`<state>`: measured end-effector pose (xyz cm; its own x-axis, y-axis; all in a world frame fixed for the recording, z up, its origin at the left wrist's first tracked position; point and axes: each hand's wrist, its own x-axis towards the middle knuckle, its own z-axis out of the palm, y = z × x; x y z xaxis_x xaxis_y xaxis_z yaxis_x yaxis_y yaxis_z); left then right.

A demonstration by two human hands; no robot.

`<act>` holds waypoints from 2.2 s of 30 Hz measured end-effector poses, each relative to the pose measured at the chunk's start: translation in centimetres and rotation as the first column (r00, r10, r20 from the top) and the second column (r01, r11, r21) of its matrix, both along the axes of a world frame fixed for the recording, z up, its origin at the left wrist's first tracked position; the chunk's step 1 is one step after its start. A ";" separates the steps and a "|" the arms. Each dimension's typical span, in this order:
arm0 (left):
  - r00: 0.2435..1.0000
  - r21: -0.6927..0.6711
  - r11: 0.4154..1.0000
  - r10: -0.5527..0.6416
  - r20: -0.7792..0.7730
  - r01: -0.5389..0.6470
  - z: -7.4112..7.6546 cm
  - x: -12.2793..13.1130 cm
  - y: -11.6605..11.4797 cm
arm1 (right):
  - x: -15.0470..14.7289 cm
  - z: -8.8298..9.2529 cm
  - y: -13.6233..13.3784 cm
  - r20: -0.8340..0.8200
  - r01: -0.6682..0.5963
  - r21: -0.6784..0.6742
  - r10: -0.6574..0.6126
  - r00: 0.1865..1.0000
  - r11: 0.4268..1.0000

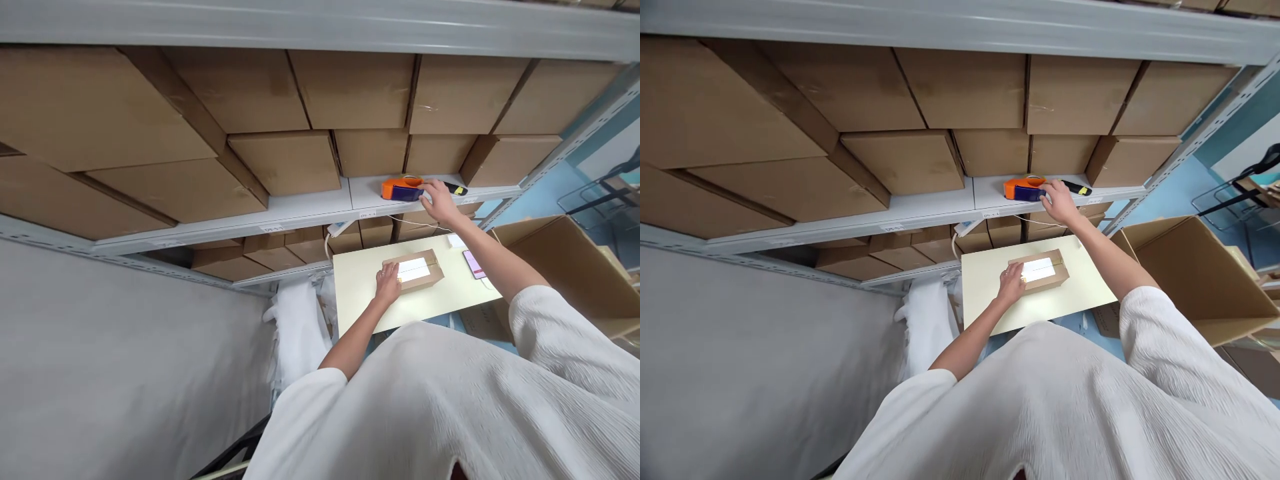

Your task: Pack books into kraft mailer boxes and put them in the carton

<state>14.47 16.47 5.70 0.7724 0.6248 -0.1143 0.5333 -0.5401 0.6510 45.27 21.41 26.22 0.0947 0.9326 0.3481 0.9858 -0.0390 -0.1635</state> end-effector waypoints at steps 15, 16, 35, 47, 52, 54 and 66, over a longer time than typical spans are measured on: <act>0.987 0.037 0.992 -0.123 0.104 0.119 2.5 13.6 -5.0 | 14.3 -9.5 -20.2 -0.258 0.358 -0.493 -0.526 0.810 0.793; 0.986 0.039 0.992 -0.126 0.110 0.122 2.6 14.9 -5.4 | 15.6 -10.4 -20.8 -0.253 0.364 -0.526 -0.550 0.796 0.769; 0.995 -0.195 0.977 0.074 -0.062 -0.085 -0.8 29.1 -8.9 | 29.4 -24.5 -19.5 -0.324 0.254 -0.731 -0.649 0.688 0.634; 0.978 -0.277 0.960 -0.022 -0.208 -0.037 -5.0 36.9 -5.5 | 30.1 -30.8 -16.6 -0.495 0.238 -0.658 -0.649 0.578 0.714; 0.978 -0.239 0.971 -0.026 -0.207 -0.025 -6.8 41.2 -4.1 | 29.8 -31.6 -16.7 -0.455 0.292 -0.641 -0.657 0.601 0.710; 0.970 -0.265 0.963 -0.022 -0.241 -0.044 -7.3 41.8 -4.0 | 29.7 -31.7 -16.6 -0.458 0.304 -0.638 -0.666 0.589 0.707; 0.958 -0.296 0.954 -0.046 -0.284 -0.042 -7.8 41.4 -3.8 | 30.1 -29.7 -15.9 -0.607 0.379 -0.531 -0.652 0.454 0.758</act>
